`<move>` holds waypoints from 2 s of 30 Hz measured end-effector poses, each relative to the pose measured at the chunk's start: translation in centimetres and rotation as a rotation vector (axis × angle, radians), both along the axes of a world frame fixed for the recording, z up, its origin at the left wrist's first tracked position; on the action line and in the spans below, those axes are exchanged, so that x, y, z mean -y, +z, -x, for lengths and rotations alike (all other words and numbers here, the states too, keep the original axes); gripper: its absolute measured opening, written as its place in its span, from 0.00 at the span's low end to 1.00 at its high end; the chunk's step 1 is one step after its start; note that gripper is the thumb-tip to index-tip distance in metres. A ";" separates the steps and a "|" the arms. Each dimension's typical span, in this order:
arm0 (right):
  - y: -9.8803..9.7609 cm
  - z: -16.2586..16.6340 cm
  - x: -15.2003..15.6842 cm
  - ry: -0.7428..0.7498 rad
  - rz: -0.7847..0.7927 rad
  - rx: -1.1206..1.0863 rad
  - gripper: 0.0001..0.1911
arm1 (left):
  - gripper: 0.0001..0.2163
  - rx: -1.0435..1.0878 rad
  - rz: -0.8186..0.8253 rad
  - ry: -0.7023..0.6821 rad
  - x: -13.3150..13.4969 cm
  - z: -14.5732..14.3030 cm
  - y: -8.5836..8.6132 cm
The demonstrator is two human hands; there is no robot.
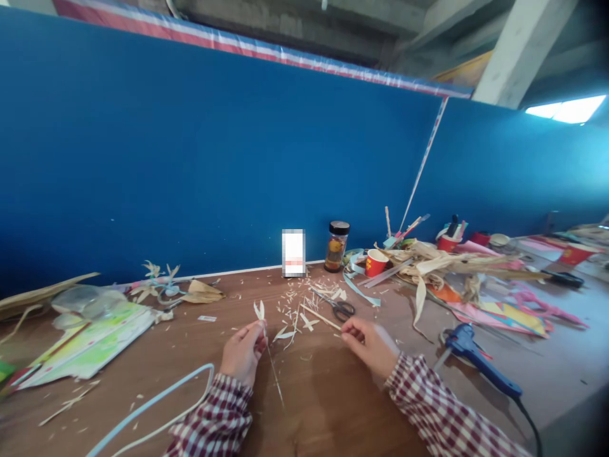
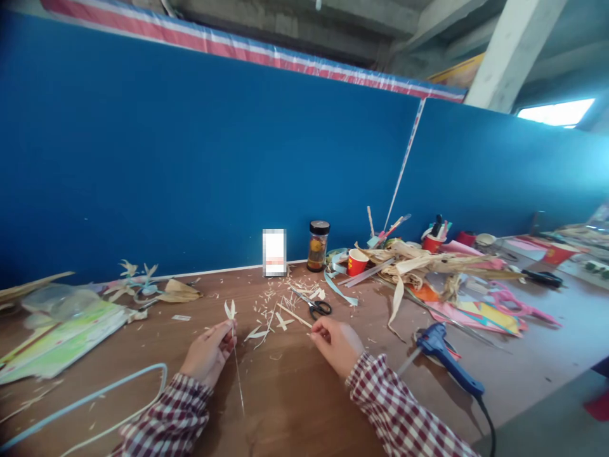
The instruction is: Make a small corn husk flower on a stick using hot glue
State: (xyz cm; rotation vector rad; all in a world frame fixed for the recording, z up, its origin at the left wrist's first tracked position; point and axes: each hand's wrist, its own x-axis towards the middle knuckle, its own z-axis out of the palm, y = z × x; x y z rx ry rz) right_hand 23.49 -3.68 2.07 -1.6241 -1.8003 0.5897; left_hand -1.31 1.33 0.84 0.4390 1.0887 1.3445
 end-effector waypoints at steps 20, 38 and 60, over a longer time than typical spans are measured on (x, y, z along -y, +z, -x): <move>0.4 0.6 0.3 0.039 0.035 0.259 0.08 | 0.04 -0.045 0.005 0.006 -0.1 -0.1 -0.3; 1.6 -9.4 8.3 -0.335 -0.119 0.549 0.09 | 0.04 -0.149 0.050 -0.051 -0.5 0.6 -0.3; -0.6 -17.9 11.1 -0.666 -0.326 0.477 0.11 | 0.04 -0.201 0.006 -0.134 -0.4 0.7 -0.3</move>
